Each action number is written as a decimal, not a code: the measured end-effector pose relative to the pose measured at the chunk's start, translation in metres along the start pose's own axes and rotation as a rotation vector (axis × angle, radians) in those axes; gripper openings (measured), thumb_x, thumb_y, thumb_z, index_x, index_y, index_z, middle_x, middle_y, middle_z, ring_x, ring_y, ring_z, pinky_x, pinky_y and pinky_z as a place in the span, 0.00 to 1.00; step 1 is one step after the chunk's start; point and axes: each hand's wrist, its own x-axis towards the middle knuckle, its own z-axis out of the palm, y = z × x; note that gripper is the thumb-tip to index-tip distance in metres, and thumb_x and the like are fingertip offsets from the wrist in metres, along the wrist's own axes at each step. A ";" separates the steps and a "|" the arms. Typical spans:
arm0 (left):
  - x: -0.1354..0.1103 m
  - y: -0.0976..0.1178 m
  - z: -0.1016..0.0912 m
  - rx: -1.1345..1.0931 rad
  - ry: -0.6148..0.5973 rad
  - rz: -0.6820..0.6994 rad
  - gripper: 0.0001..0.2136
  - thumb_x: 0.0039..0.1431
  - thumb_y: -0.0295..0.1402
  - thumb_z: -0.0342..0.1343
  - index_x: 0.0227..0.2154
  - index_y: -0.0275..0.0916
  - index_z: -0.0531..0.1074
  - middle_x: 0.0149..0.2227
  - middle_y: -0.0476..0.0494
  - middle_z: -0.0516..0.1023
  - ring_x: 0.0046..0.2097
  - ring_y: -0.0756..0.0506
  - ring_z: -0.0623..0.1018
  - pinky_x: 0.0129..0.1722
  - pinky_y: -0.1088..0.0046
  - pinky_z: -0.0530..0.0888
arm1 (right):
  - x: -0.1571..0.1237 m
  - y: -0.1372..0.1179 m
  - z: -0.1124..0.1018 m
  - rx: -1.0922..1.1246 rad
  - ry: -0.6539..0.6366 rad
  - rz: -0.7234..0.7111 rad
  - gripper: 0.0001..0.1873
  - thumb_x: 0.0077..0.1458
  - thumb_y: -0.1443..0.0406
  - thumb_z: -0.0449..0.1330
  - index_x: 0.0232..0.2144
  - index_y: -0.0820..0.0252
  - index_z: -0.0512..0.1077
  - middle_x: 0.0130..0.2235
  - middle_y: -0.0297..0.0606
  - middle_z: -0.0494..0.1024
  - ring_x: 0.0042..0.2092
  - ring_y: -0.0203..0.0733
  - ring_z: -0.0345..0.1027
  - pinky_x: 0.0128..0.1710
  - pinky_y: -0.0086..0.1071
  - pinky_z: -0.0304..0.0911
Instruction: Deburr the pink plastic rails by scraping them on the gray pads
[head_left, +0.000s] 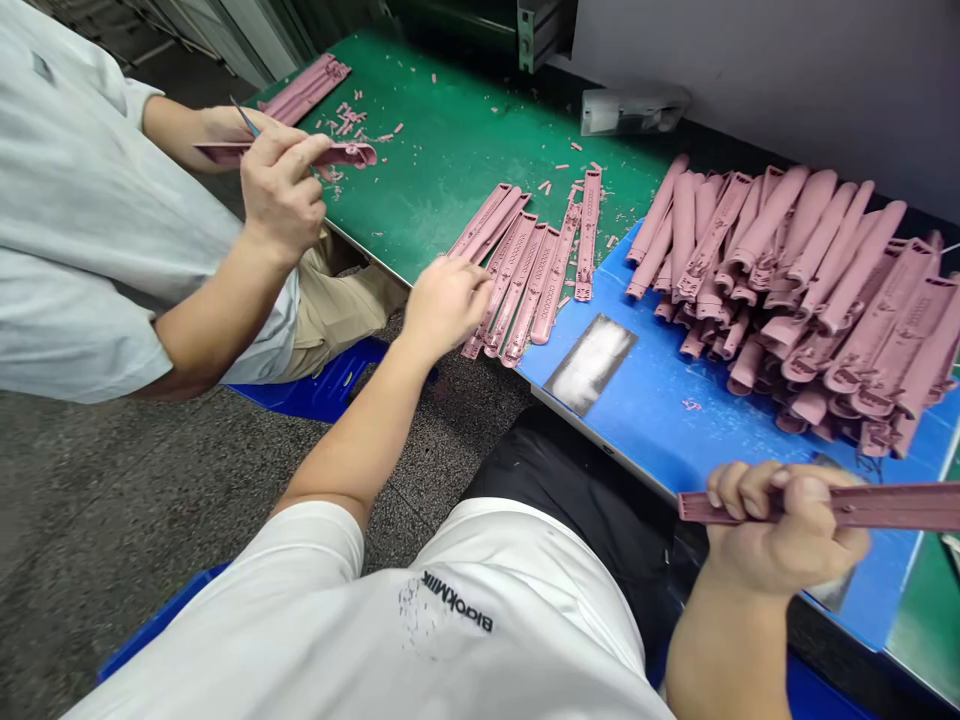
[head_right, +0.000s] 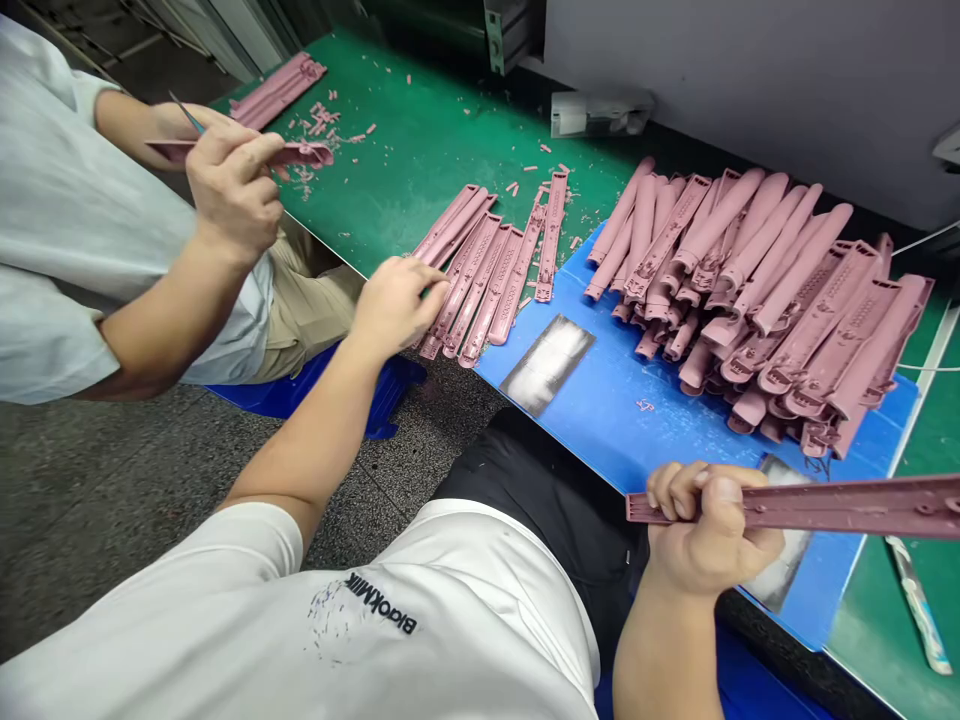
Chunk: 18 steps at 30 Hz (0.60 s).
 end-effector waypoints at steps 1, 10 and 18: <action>0.005 0.013 0.004 0.021 -0.044 0.029 0.19 0.79 0.37 0.52 0.52 0.34 0.88 0.53 0.27 0.87 0.60 0.28 0.82 0.69 0.46 0.76 | -0.001 0.000 0.003 0.014 -0.020 -0.005 0.10 0.54 0.63 0.70 0.27 0.55 0.73 0.17 0.23 0.60 0.14 0.32 0.45 0.14 0.28 0.50; 0.019 0.022 -0.002 -0.350 -0.044 -0.119 0.09 0.74 0.34 0.57 0.35 0.40 0.76 0.36 0.39 0.83 0.39 0.38 0.81 0.45 0.62 0.78 | -0.011 -0.015 0.002 0.023 -0.070 -0.015 0.14 0.62 0.63 0.72 0.29 0.57 0.72 0.18 0.23 0.61 0.15 0.30 0.48 0.16 0.26 0.53; -0.067 0.054 -0.053 -0.875 -0.631 0.445 0.13 0.83 0.42 0.57 0.47 0.39 0.82 0.38 0.41 0.86 0.35 0.46 0.84 0.39 0.72 0.78 | 0.001 -0.015 0.002 -0.356 -0.363 0.175 0.34 0.62 0.46 0.81 0.60 0.56 0.81 0.24 0.24 0.73 0.18 0.34 0.60 0.15 0.27 0.57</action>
